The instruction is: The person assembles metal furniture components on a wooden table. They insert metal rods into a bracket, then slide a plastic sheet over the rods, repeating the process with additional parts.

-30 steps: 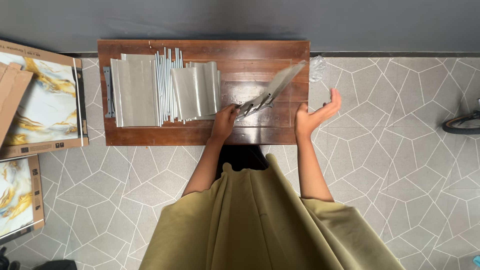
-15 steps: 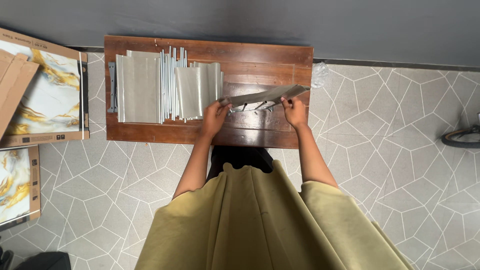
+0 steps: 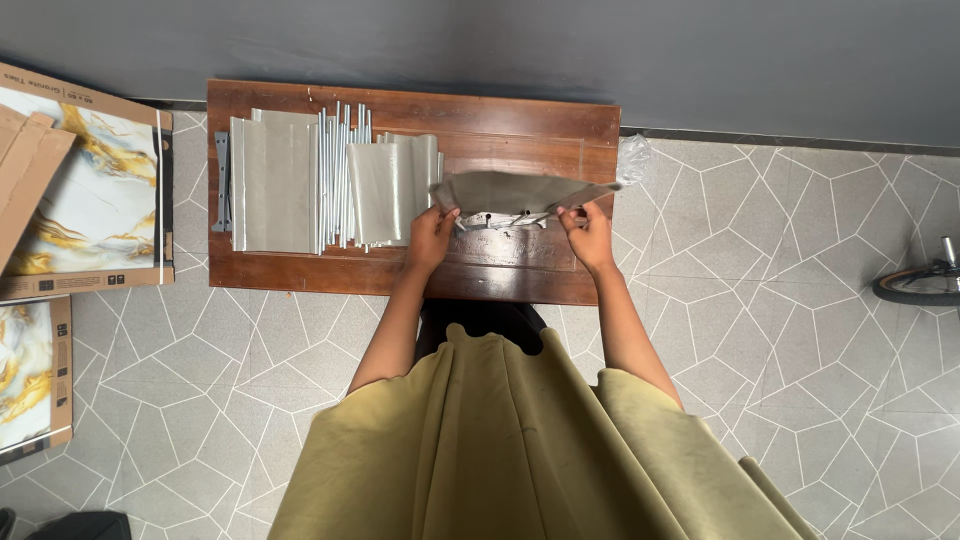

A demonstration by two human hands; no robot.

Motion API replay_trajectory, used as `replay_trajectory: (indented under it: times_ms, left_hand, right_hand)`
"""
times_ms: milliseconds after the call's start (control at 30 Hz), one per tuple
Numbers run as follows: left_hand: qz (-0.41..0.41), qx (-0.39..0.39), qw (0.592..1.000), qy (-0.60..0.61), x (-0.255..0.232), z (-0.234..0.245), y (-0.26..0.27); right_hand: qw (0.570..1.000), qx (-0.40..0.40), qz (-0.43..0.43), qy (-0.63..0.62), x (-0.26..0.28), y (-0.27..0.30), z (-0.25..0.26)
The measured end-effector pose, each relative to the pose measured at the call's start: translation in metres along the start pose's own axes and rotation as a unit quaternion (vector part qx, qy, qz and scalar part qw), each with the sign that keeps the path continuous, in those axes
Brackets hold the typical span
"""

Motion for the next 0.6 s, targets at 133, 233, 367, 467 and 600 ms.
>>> replay_trajectory:
  times_ms: [133,233,367,467,600]
  left_hand:
    - [-0.027,-0.002,1.0,0.01,-0.034,0.009,0.001]
    - [-0.029,-0.011,0.999,0.037,-0.039,0.013,0.001]
    - [-0.039,-0.054,0.998,0.012,-0.01,0.012,-0.005]
    - [-0.045,-0.058,0.995,-0.063,0.023,0.003,-0.004]
    - [-0.055,-0.093,0.994,-0.009,0.022,0.002,0.001]
  right_hand:
    - [0.995,0.041,-0.006,0.095,-0.026,-0.006,-0.017]
    - [0.989,0.04,-0.029,0.138,-0.03,-0.005,-0.018]
    - [0.996,0.019,-0.043,0.076,-0.011,0.001,-0.009]
    - [1.0,0.007,-0.003,0.026,0.01,0.009,0.0]
    - [0.999,-0.014,0.034,-0.005,0.027,0.012,0.006]
Point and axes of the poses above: each hand's wrist, its own y-axis away from the middle knuckle, its own z-axis out of the back of the hand, x = y × z, the point moved 10 cm from there along -y, towards the middle knuckle, and after that the axes turned 12 degrees about -x, right-handed, at the moved point
